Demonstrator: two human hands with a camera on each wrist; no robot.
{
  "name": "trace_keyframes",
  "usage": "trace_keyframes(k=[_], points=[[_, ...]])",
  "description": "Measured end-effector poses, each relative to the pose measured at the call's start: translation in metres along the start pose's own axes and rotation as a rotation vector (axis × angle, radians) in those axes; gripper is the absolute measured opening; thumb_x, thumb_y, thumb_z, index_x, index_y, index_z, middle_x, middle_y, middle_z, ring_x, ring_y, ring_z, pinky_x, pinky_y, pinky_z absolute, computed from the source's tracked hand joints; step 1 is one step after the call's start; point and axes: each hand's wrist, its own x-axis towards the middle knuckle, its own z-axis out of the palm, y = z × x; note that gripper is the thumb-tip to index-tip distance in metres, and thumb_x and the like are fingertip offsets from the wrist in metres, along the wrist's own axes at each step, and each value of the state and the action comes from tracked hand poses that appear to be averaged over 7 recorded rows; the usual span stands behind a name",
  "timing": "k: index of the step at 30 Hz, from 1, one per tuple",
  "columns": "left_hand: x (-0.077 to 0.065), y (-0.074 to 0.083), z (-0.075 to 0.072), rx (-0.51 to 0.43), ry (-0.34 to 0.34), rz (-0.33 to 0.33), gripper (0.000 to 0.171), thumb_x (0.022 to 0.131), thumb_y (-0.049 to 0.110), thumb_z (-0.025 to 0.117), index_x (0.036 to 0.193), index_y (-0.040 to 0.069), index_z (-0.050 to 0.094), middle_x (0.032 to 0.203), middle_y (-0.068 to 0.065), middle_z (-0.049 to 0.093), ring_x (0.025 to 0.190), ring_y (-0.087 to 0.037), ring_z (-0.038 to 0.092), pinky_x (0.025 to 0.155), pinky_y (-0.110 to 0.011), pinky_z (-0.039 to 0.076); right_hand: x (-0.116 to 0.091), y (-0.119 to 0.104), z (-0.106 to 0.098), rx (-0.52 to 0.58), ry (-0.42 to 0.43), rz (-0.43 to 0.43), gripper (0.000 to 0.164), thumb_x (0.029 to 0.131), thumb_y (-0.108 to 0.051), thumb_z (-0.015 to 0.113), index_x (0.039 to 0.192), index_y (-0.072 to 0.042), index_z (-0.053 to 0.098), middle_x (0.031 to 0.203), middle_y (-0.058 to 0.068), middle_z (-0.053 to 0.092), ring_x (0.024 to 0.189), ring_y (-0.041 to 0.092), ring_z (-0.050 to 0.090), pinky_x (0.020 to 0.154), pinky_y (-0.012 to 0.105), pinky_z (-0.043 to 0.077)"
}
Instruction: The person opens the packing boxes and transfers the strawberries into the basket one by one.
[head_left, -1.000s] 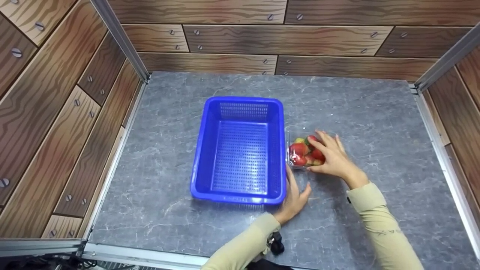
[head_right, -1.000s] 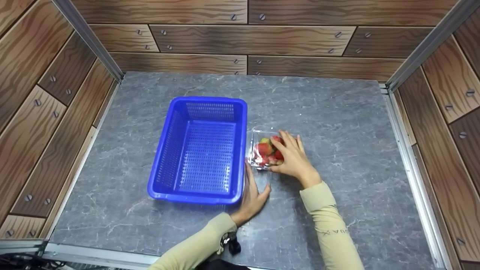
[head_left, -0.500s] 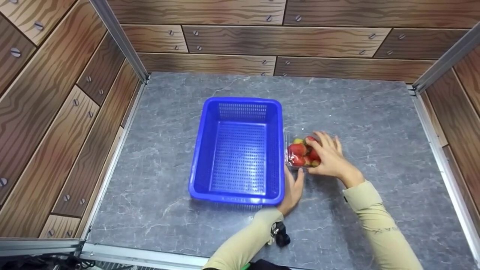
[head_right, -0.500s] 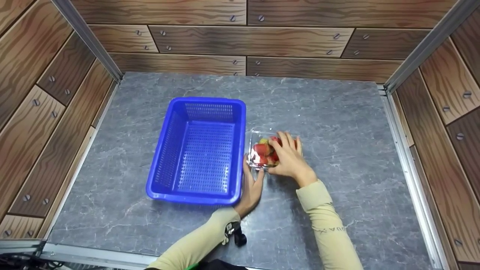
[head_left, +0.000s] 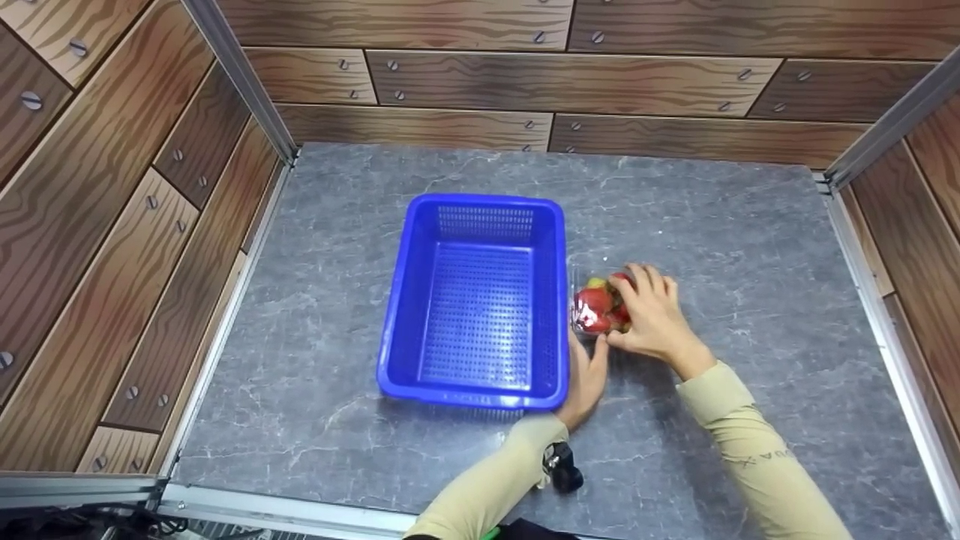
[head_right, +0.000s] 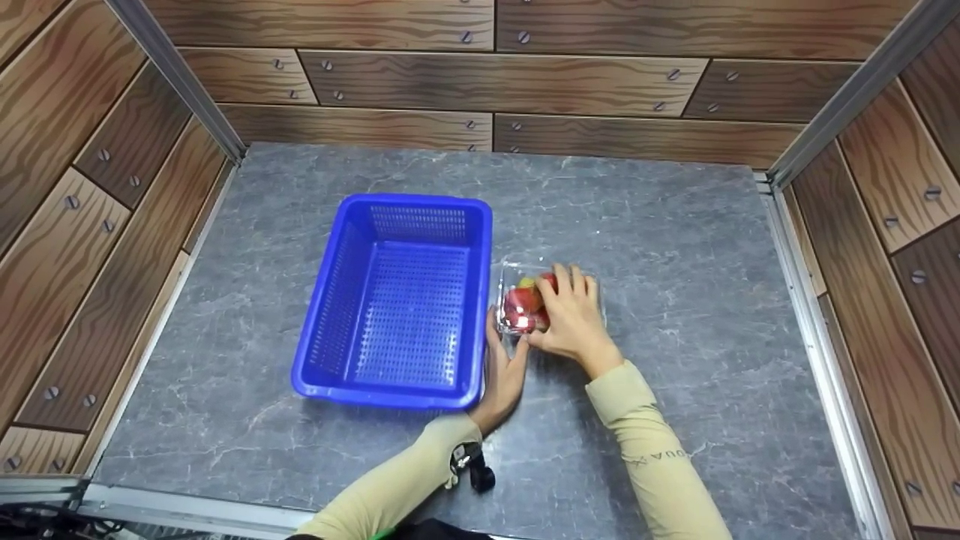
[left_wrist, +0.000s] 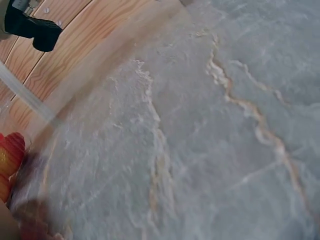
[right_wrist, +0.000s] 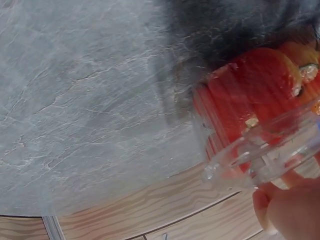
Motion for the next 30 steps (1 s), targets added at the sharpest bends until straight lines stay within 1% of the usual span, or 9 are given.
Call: trace_keyframes(k=[2, 4, 9, 11, 14, 19, 23, 26, 30], points=[[-0.001, 0.001, 0.002, -0.044, -0.008, -0.011, 0.083, 0.097, 0.039, 0.057, 0.157, 0.003, 0.013, 0.161, -0.016, 0.024, 0.149, -0.025, 0.019, 0.119, -0.042, 0.015, -0.001, 0.002, 0.000, -0.002, 0.017, 0.000, 0.082, 0.055, -0.039, 0.076, 0.126, -0.001, 0.058, 0.135, 0.032, 0.045, 0.122, 0.053, 0.039, 0.097, 0.064, 0.025], [-0.001, 0.001, 0.003, -0.060, -0.016, -0.008, 0.082, 0.098, 0.038, 0.057, 0.157, 0.002, 0.013, 0.161, -0.017, 0.023, 0.149, -0.025, 0.018, 0.119, -0.041, 0.014, -0.001, 0.002, 0.000, 0.002, 0.022, -0.001, 0.081, 0.056, -0.038, 0.077, 0.125, -0.001, 0.059, 0.135, 0.031, 0.046, 0.122, 0.052, 0.040, 0.097, 0.064, 0.026], [-0.001, 0.003, -0.005, 0.028, -0.070, -0.036, 0.089, 0.098, 0.048, 0.053, 0.160, 0.012, 0.000, 0.165, -0.009, 0.008, 0.151, -0.019, 0.008, 0.119, -0.042, 0.010, 0.002, -0.001, -0.005, 0.012, -0.020, 0.001, 0.080, 0.054, -0.036, 0.081, 0.123, -0.001, 0.060, 0.136, 0.033, 0.045, 0.122, 0.054, 0.040, 0.097, 0.064, 0.026], [-0.001, 0.006, -0.009, 0.039, -0.093, -0.055, 0.091, 0.097, 0.049, 0.053, 0.160, 0.014, -0.004, 0.166, -0.007, 0.005, 0.151, -0.018, 0.006, 0.119, -0.043, 0.010, 0.004, -0.003, -0.008, 0.003, -0.041, 0.001, 0.080, 0.054, -0.034, 0.082, 0.123, -0.001, 0.060, 0.136, 0.033, 0.045, 0.121, 0.055, 0.040, 0.096, 0.064, 0.027], [0.000, 0.009, -0.009, 0.009, -0.100, -0.080, 0.091, 0.097, 0.047, 0.054, 0.160, 0.015, -0.003, 0.166, -0.005, 0.005, 0.151, -0.018, 0.006, 0.119, -0.044, 0.011, 0.007, -0.006, -0.011, -0.023, -0.067, -0.002, 0.079, 0.053, -0.034, 0.082, 0.122, -0.002, 0.061, 0.134, 0.033, 0.046, 0.118, 0.055, 0.043, 0.094, 0.064, 0.029], [0.000, 0.010, -0.006, -0.015, -0.071, -0.085, 0.091, 0.096, 0.043, 0.057, 0.160, 0.016, -0.003, 0.166, -0.005, 0.005, 0.151, -0.018, 0.007, 0.119, -0.043, 0.010, 0.011, -0.009, -0.014, -0.045, -0.086, -0.021, 0.079, 0.052, -0.033, 0.084, 0.121, -0.002, 0.062, 0.129, 0.033, 0.049, 0.115, 0.055, 0.046, 0.092, 0.063, 0.032], [0.001, 0.010, -0.003, -0.035, -0.020, -0.043, 0.090, 0.095, 0.036, 0.061, 0.160, 0.013, 0.003, 0.165, -0.007, 0.011, 0.151, -0.019, 0.011, 0.119, -0.040, 0.011, 0.014, -0.009, -0.015, -0.049, -0.101, -0.027, 0.077, 0.051, -0.033, 0.084, 0.119, -0.003, 0.063, 0.125, 0.032, 0.052, 0.114, 0.054, 0.048, 0.091, 0.063, 0.033], [0.001, 0.010, -0.001, -0.044, 0.005, -0.026, 0.090, 0.093, 0.033, 0.063, 0.160, 0.011, 0.007, 0.165, -0.009, 0.014, 0.150, -0.021, 0.014, 0.119, -0.040, 0.012, 0.016, -0.010, -0.017, -0.060, -0.112, -0.028, 0.075, 0.051, -0.033, 0.083, 0.118, -0.004, 0.063, 0.122, 0.031, 0.053, 0.113, 0.053, 0.049, 0.091, 0.062, 0.034], [0.002, 0.010, 0.002, -0.116, 0.008, -0.039, 0.089, 0.093, 0.027, 0.063, 0.159, 0.009, 0.007, 0.164, -0.011, 0.014, 0.150, -0.023, 0.014, 0.119, -0.042, 0.012, 0.019, -0.011, -0.019, -0.075, -0.117, -0.034, 0.072, 0.051, -0.034, 0.083, 0.114, -0.005, 0.063, 0.120, 0.030, 0.053, 0.111, 0.053, 0.051, 0.088, 0.062, 0.035]])
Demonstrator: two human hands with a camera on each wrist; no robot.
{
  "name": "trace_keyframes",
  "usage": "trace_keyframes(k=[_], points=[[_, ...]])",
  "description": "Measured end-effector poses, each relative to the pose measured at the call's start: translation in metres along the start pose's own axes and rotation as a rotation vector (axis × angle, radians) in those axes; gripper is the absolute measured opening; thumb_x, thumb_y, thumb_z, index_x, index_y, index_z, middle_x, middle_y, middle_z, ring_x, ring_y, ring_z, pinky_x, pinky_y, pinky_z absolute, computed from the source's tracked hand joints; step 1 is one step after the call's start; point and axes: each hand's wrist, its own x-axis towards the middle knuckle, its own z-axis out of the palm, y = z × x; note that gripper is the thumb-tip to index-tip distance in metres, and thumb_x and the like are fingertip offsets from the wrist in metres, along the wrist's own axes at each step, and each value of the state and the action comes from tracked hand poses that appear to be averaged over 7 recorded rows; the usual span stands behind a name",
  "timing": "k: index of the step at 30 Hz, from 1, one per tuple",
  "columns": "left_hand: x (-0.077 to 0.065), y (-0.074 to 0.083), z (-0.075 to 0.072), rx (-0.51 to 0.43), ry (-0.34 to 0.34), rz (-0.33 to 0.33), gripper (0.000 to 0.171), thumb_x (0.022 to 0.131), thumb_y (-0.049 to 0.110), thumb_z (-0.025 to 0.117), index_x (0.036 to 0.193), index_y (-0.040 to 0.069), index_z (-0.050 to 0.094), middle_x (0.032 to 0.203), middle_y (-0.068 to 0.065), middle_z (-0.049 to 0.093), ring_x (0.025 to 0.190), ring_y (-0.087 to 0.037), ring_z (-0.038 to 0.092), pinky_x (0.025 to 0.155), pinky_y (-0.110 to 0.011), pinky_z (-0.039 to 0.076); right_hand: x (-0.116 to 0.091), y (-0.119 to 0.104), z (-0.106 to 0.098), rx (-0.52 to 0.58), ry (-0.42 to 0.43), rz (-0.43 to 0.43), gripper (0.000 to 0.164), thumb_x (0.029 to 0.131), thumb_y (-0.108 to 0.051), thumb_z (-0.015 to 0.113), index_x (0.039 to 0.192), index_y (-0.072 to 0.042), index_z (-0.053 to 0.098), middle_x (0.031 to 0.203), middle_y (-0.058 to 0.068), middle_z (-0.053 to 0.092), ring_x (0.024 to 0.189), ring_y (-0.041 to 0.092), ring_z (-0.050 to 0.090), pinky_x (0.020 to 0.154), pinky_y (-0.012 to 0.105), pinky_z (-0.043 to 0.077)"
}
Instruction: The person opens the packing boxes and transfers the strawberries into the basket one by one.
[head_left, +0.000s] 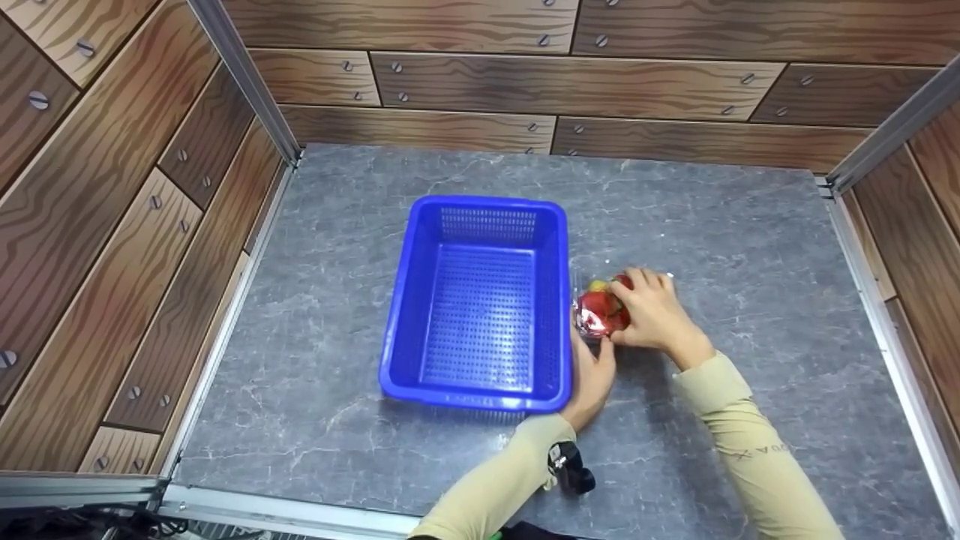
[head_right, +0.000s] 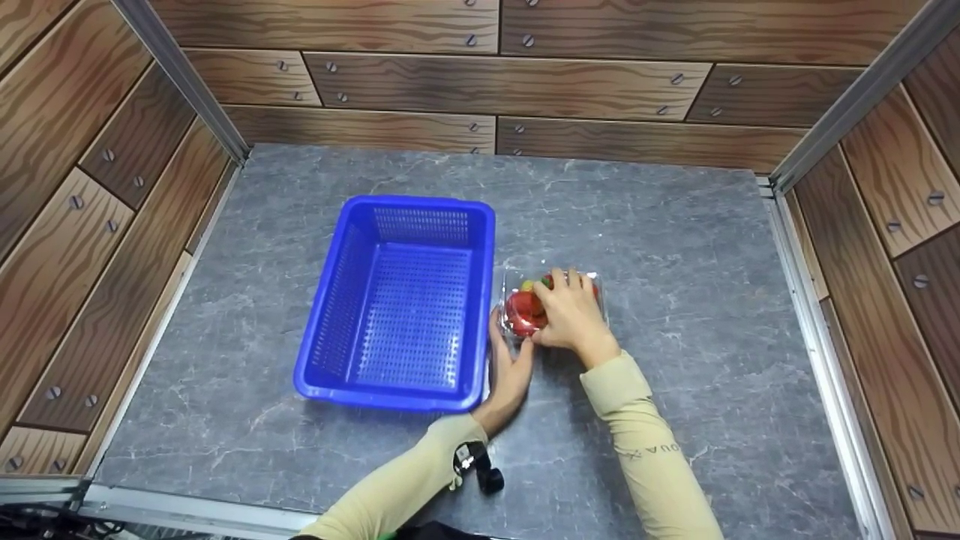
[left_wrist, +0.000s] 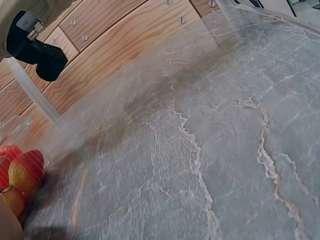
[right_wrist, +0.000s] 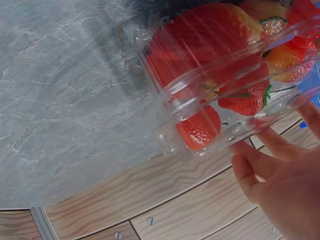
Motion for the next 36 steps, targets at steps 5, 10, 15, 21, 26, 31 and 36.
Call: trace_keyframes(k=[5, 10, 15, 21, 26, 31, 36], points=[[-0.001, 0.002, 0.004, -0.111, -0.036, -0.054, 0.087, 0.094, 0.024, 0.061, 0.159, 0.007, 0.004, 0.165, -0.013, 0.009, 0.151, -0.022, 0.010, 0.120, -0.039, 0.008, 0.003, 0.000, -0.004, 0.003, -0.017, -0.011, 0.067, 0.050, -0.034, 0.084, 0.108, -0.006, 0.064, 0.118, 0.030, 0.054, 0.108, 0.052, 0.052, 0.086, 0.061, 0.037], [-0.001, 0.004, 0.007, -0.165, -0.038, -0.057, 0.083, 0.094, 0.018, 0.060, 0.158, 0.005, 0.008, 0.164, -0.016, 0.012, 0.150, -0.025, 0.013, 0.120, -0.041, 0.011, 0.005, -0.001, -0.007, -0.011, -0.051, 0.002, 0.067, 0.051, -0.034, 0.084, 0.108, -0.006, 0.063, 0.118, 0.031, 0.054, 0.107, 0.053, 0.052, 0.087, 0.061, 0.037], [0.000, 0.007, 0.010, -0.260, -0.033, -0.076, 0.081, 0.094, 0.012, 0.059, 0.157, 0.004, 0.009, 0.163, -0.017, 0.012, 0.150, -0.027, 0.013, 0.119, -0.043, 0.009, 0.006, -0.001, -0.006, -0.014, -0.076, 0.014, 0.067, 0.053, -0.034, 0.082, 0.110, -0.007, 0.060, 0.123, 0.034, 0.052, 0.112, 0.054, 0.050, 0.091, 0.063, 0.036], [0.001, 0.009, 0.013, -0.366, -0.040, -0.103, 0.081, 0.094, 0.007, 0.056, 0.157, 0.003, 0.006, 0.164, -0.015, 0.011, 0.150, -0.026, 0.012, 0.119, -0.043, 0.009, 0.005, -0.001, -0.003, -0.019, -0.050, -0.004, 0.066, 0.054, -0.033, 0.081, 0.110, -0.006, 0.059, 0.122, 0.035, 0.052, 0.110, 0.054, 0.051, 0.089, 0.063, 0.037], [0.003, 0.010, 0.012, -0.381, -0.045, -0.099, 0.081, 0.094, 0.005, 0.056, 0.157, 0.003, 0.005, 0.164, -0.016, 0.009, 0.150, -0.026, 0.012, 0.119, -0.042, 0.009, 0.007, -0.003, -0.003, -0.022, -0.033, -0.018, 0.065, 0.052, -0.030, 0.080, 0.108, -0.006, 0.058, 0.119, 0.034, 0.053, 0.106, 0.053, 0.052, 0.086, 0.062, 0.038], [0.003, 0.011, 0.011, -0.353, -0.017, -0.111, 0.078, 0.093, 0.005, 0.056, 0.156, 0.002, 0.009, 0.162, -0.021, 0.016, 0.148, -0.030, 0.019, 0.119, -0.043, 0.015, 0.011, -0.005, -0.003, -0.024, -0.033, -0.026, 0.065, 0.051, -0.028, 0.081, 0.109, -0.007, 0.059, 0.114, 0.034, 0.054, 0.102, 0.053, 0.053, 0.082, 0.061, 0.039], [0.001, 0.013, 0.015, -0.320, -0.005, -0.104, 0.073, 0.092, 0.003, 0.056, 0.153, -0.002, 0.015, 0.157, -0.023, 0.026, 0.145, -0.032, 0.027, 0.117, -0.043, 0.021, 0.010, -0.006, -0.006, -0.036, -0.067, -0.015, 0.067, 0.051, -0.028, 0.081, 0.112, -0.008, 0.061, 0.111, 0.033, 0.054, 0.100, 0.052, 0.054, 0.082, 0.061, 0.039]])
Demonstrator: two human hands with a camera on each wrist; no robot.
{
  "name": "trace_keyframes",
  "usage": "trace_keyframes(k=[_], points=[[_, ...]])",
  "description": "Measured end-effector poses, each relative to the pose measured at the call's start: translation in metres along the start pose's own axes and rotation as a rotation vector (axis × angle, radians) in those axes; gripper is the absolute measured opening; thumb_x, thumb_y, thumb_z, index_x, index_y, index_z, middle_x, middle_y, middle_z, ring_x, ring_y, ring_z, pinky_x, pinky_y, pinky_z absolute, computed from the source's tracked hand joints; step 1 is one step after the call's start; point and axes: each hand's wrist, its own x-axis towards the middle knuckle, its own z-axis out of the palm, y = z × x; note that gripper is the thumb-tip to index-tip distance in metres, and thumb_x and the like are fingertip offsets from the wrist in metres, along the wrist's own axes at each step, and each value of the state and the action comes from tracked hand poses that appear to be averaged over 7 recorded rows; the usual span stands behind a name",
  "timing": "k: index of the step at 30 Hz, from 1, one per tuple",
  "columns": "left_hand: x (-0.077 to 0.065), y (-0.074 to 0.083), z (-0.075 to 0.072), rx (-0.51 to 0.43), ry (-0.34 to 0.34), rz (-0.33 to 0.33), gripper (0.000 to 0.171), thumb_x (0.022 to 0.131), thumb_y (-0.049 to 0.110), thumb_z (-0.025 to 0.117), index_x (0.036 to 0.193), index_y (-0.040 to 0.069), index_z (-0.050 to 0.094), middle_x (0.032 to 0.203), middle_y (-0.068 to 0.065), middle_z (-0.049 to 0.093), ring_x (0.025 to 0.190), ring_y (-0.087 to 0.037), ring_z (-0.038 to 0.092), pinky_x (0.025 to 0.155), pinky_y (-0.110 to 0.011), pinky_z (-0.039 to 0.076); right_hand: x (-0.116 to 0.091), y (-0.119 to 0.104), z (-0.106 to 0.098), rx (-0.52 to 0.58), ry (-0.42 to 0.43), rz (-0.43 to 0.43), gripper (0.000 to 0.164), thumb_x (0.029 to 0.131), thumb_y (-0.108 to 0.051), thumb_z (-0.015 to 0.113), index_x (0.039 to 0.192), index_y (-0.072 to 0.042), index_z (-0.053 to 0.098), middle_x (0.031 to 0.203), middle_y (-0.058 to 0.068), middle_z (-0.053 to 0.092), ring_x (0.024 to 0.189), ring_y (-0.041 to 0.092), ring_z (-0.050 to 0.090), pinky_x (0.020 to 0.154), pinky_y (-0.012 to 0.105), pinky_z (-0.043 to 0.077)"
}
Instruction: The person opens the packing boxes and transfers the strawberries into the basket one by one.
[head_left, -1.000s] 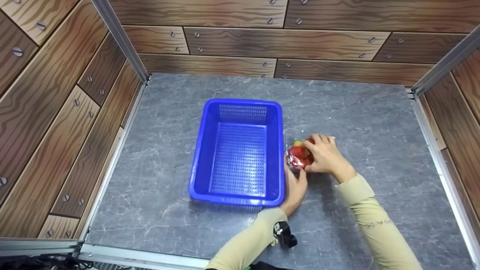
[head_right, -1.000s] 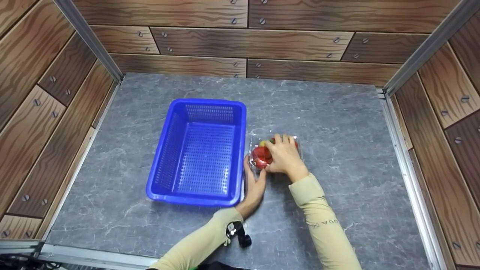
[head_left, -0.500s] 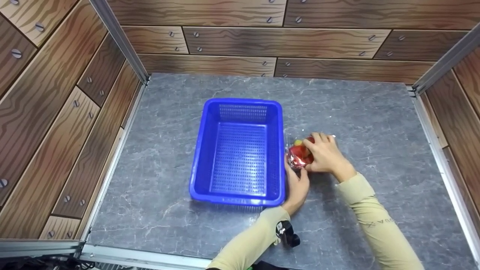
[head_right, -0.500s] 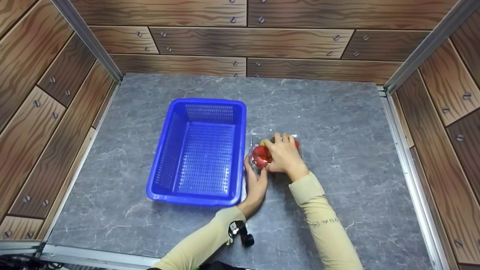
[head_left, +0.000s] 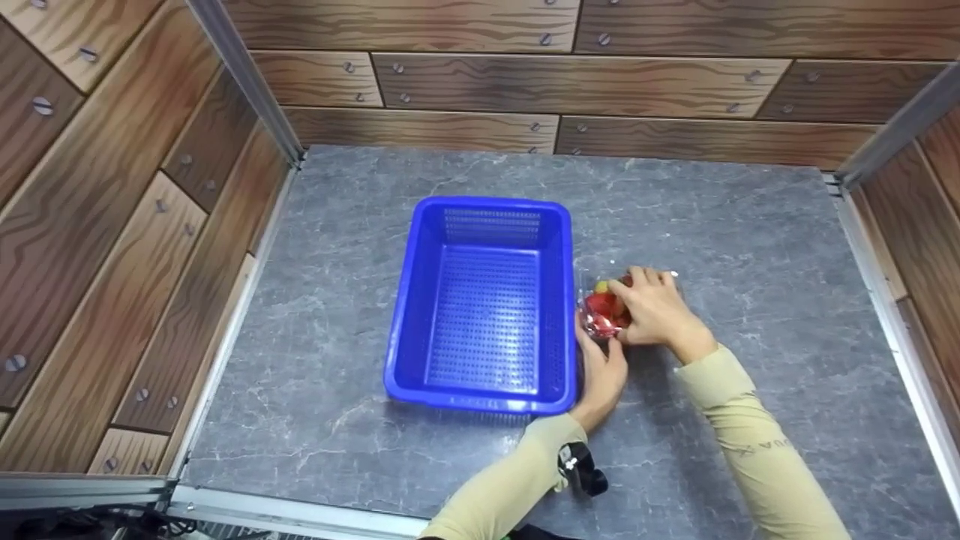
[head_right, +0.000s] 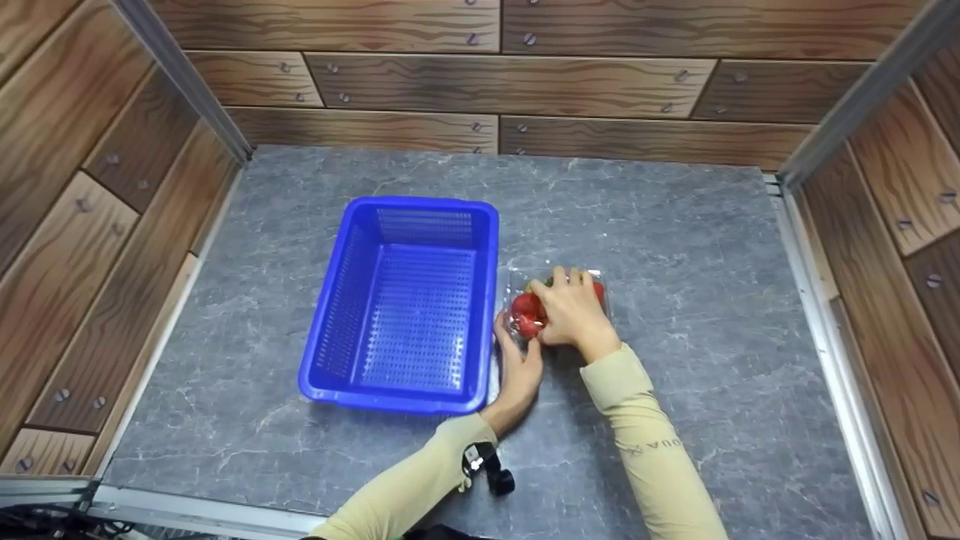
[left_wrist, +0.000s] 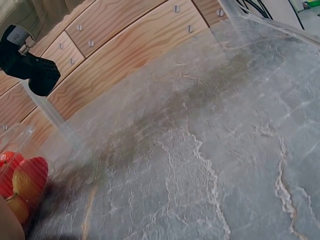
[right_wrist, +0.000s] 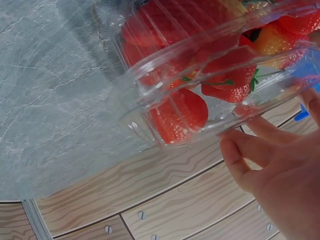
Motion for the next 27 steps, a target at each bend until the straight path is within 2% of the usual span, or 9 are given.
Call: trace_keyframes(k=[3, 6, 11, 19, 24, 27], points=[[-0.002, 0.000, 0.003, 0.019, -0.007, -0.015, 0.073, 0.093, 0.003, 0.055, 0.153, -0.003, 0.015, 0.157, -0.022, 0.026, 0.146, -0.030, 0.026, 0.118, -0.042, 0.020, -0.002, 0.001, -0.005, -0.001, -0.048, 0.014, 0.069, 0.054, -0.030, 0.082, 0.116, -0.007, 0.062, 0.113, 0.033, 0.054, 0.101, 0.052, 0.054, 0.084, 0.062, 0.039], [-0.001, 0.001, 0.003, 0.031, -0.004, -0.037, 0.074, 0.092, 0.005, 0.055, 0.154, -0.002, 0.015, 0.159, -0.019, 0.024, 0.148, -0.028, 0.022, 0.119, -0.040, 0.017, 0.001, 0.005, -0.017, 0.022, -0.142, 0.053, 0.066, 0.060, -0.032, 0.081, 0.118, -0.008, 0.061, 0.121, 0.033, 0.056, 0.109, 0.051, 0.054, 0.088, 0.062, 0.037], [0.003, -0.001, 0.000, 0.051, 0.019, -0.013, 0.075, 0.092, 0.006, 0.055, 0.154, -0.001, 0.015, 0.160, -0.018, 0.023, 0.149, -0.027, 0.019, 0.119, -0.040, 0.015, 0.011, 0.012, -0.035, 0.089, -0.258, 0.108, 0.062, 0.061, -0.031, 0.081, 0.116, -0.011, 0.062, 0.131, 0.030, 0.055, 0.116, 0.049, 0.056, 0.092, 0.062, 0.035], [-0.006, -0.012, -0.004, 0.085, -0.014, -0.003, 0.076, 0.098, 0.018, 0.056, 0.158, 0.010, 0.010, 0.164, -0.012, 0.015, 0.150, -0.024, 0.014, 0.119, -0.040, 0.013, 0.022, 0.014, -0.047, 0.180, -0.349, 0.124, 0.057, 0.064, -0.025, 0.077, 0.117, -0.012, 0.062, 0.118, 0.015, 0.062, 0.102, 0.036, 0.060, 0.087, 0.062, 0.040], [-0.011, -0.017, -0.004, 0.106, -0.041, 0.006, 0.076, 0.101, 0.026, 0.053, 0.159, 0.012, 0.006, 0.165, -0.007, 0.010, 0.151, -0.020, 0.008, 0.120, -0.039, 0.010, 0.024, 0.020, -0.054, 0.221, -0.386, 0.126, 0.060, 0.066, -0.022, 0.074, 0.123, -0.011, 0.062, 0.123, 0.015, 0.063, 0.106, 0.036, 0.060, 0.088, 0.062, 0.042], [-0.012, -0.019, -0.004, 0.090, -0.044, 0.025, 0.075, 0.101, 0.024, 0.053, 0.159, 0.010, 0.006, 0.165, -0.008, 0.009, 0.151, -0.021, 0.007, 0.120, -0.039, 0.010, 0.024, 0.022, -0.057, 0.273, -0.403, 0.126, 0.062, 0.071, -0.024, 0.072, 0.130, -0.009, 0.060, 0.126, 0.017, 0.063, 0.111, 0.038, 0.060, 0.091, 0.061, 0.044]])
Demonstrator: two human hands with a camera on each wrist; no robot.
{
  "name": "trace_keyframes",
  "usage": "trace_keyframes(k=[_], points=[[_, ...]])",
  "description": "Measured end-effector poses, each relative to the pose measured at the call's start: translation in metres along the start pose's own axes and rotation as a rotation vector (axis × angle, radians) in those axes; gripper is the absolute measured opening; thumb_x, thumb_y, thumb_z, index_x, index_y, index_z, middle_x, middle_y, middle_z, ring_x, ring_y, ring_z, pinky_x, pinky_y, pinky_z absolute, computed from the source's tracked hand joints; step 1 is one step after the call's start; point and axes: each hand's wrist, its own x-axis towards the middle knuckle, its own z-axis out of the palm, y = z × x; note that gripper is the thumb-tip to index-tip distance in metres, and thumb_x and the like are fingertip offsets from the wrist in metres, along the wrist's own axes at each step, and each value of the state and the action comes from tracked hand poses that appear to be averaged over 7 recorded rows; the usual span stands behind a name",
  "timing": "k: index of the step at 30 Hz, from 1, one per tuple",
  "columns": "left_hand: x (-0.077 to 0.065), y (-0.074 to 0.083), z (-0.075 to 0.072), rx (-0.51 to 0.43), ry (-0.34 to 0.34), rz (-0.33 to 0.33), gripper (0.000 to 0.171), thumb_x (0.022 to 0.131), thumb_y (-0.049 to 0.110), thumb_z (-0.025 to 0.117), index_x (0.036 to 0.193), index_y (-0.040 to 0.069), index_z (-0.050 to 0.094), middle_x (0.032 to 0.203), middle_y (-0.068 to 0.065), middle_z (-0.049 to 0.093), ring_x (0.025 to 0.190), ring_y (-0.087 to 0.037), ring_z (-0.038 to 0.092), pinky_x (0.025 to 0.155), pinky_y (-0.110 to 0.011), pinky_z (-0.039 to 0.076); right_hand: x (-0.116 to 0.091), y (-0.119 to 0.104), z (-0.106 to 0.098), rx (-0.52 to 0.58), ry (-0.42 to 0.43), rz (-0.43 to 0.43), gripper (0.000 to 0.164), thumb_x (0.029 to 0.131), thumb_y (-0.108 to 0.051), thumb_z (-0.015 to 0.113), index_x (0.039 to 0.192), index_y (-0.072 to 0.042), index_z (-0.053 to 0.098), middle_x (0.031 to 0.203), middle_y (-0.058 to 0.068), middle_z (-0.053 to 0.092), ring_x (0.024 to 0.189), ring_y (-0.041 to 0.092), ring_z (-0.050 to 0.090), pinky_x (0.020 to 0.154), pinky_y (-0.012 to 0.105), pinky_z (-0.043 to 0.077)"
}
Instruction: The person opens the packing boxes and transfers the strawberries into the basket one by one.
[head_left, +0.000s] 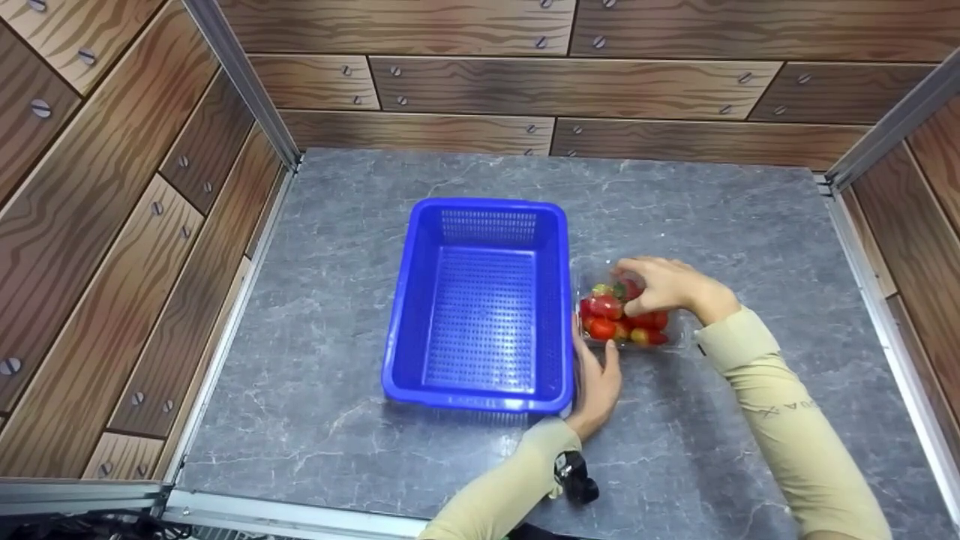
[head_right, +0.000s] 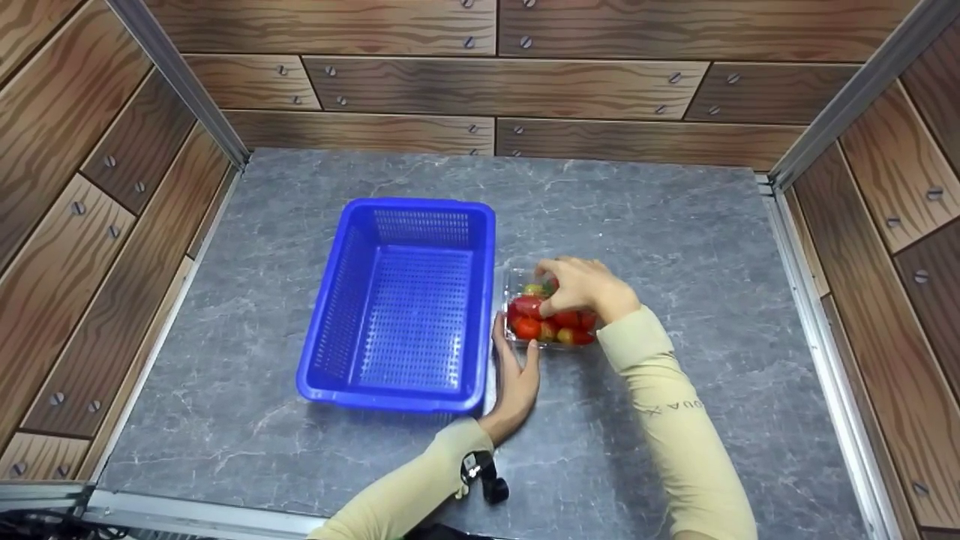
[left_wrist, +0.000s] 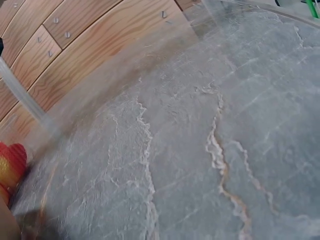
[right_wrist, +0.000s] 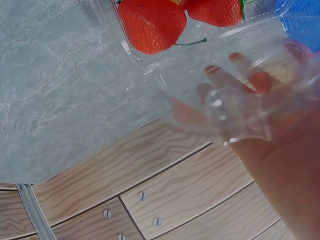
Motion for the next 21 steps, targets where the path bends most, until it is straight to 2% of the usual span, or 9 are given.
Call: trace_keyframes(k=[3, 5, 6, 8, 10, 12, 16, 19, 21], points=[[-0.001, -0.001, 0.000, 0.003, 0.004, -0.001, 0.075, 0.102, 0.025, 0.053, 0.159, 0.010, 0.007, 0.165, -0.009, 0.009, 0.151, -0.021, 0.007, 0.120, -0.040, 0.009, 0.000, 0.002, -0.005, 0.058, -0.006, -0.019, 0.061, 0.079, -0.023, 0.069, 0.135, -0.004, 0.058, 0.126, 0.021, 0.064, 0.108, 0.037, 0.062, 0.091, 0.057, 0.047], [-0.002, 0.000, 0.000, 0.019, -0.001, -0.023, 0.075, 0.102, 0.029, 0.051, 0.159, 0.009, 0.006, 0.166, -0.009, 0.007, 0.151, -0.021, 0.006, 0.120, -0.040, 0.008, -0.001, 0.003, -0.009, 0.080, -0.007, -0.029, 0.058, 0.085, -0.020, 0.065, 0.138, -0.001, 0.056, 0.125, 0.023, 0.064, 0.094, 0.031, 0.064, 0.090, 0.053, 0.048], [-0.002, 0.000, 0.000, 0.031, -0.002, -0.032, 0.075, 0.102, 0.030, 0.051, 0.159, 0.009, 0.006, 0.166, -0.010, 0.006, 0.151, -0.022, 0.006, 0.120, -0.040, 0.008, -0.001, 0.004, -0.011, 0.088, -0.013, -0.027, 0.056, 0.087, -0.019, 0.062, 0.139, 0.000, 0.054, 0.115, 0.023, 0.067, 0.082, 0.026, 0.063, 0.086, 0.051, 0.049], [-0.003, 0.001, 0.000, 0.049, -0.006, -0.054, 0.076, 0.102, 0.033, 0.050, 0.159, 0.008, 0.006, 0.165, -0.011, 0.005, 0.151, -0.023, 0.005, 0.120, -0.040, 0.008, 0.000, 0.005, -0.015, 0.096, -0.024, -0.031, 0.053, 0.091, -0.015, 0.057, 0.141, 0.001, 0.052, 0.091, 0.019, 0.068, 0.062, 0.018, 0.052, 0.081, 0.046, 0.047], [-0.004, 0.002, 0.000, 0.049, -0.010, -0.069, 0.076, 0.103, 0.034, 0.049, 0.159, 0.006, 0.006, 0.165, -0.013, 0.006, 0.151, -0.024, 0.006, 0.120, -0.041, 0.009, 0.001, 0.005, -0.019, 0.087, -0.033, -0.026, 0.051, 0.093, -0.014, 0.054, 0.142, 0.001, 0.051, 0.074, 0.010, 0.058, 0.055, 0.013, 0.038, 0.078, 0.043, 0.043], [-0.004, 0.003, 0.000, 0.038, -0.010, -0.072, 0.075, 0.103, 0.034, 0.049, 0.158, 0.005, 0.007, 0.165, -0.014, 0.008, 0.151, -0.026, 0.008, 0.120, -0.042, 0.010, 0.004, 0.006, -0.023, 0.086, -0.028, -0.022, 0.050, 0.093, -0.013, 0.052, 0.140, 0.004, 0.052, 0.067, 0.005, 0.049, 0.053, 0.011, 0.036, 0.075, 0.042, 0.043], [-0.004, 0.003, 0.000, 0.007, -0.009, -0.077, 0.073, 0.103, 0.032, 0.049, 0.158, 0.004, 0.009, 0.164, -0.016, 0.009, 0.151, -0.028, 0.008, 0.119, -0.044, 0.009, 0.009, 0.009, -0.032, 0.061, 0.067, -0.036, 0.041, 0.094, -0.013, 0.055, 0.127, 0.011, 0.061, 0.082, 0.012, 0.066, 0.058, 0.014, 0.046, 0.068, 0.039, 0.045], [-0.004, 0.003, 0.000, 0.004, -0.004, -0.085, 0.073, 0.103, 0.032, 0.048, 0.158, 0.003, 0.009, 0.164, -0.017, 0.009, 0.151, -0.029, 0.008, 0.119, -0.045, 0.009, 0.013, 0.013, -0.037, 0.008, 0.196, -0.036, 0.032, 0.093, -0.015, 0.060, 0.115, 0.007, 0.070, 0.089, 0.016, 0.072, 0.057, 0.018, 0.052, 0.061, 0.039, 0.046], [-0.004, 0.003, -0.001, 0.001, -0.003, -0.087, 0.073, 0.103, 0.032, 0.048, 0.158, 0.003, 0.008, 0.164, -0.017, 0.009, 0.151, -0.029, 0.008, 0.119, -0.045, 0.008, 0.015, 0.015, -0.039, -0.032, 0.295, -0.023, 0.027, 0.093, -0.017, 0.063, 0.109, 0.003, 0.074, 0.090, 0.016, 0.074, 0.060, 0.023, 0.059, 0.060, 0.044, 0.048]])
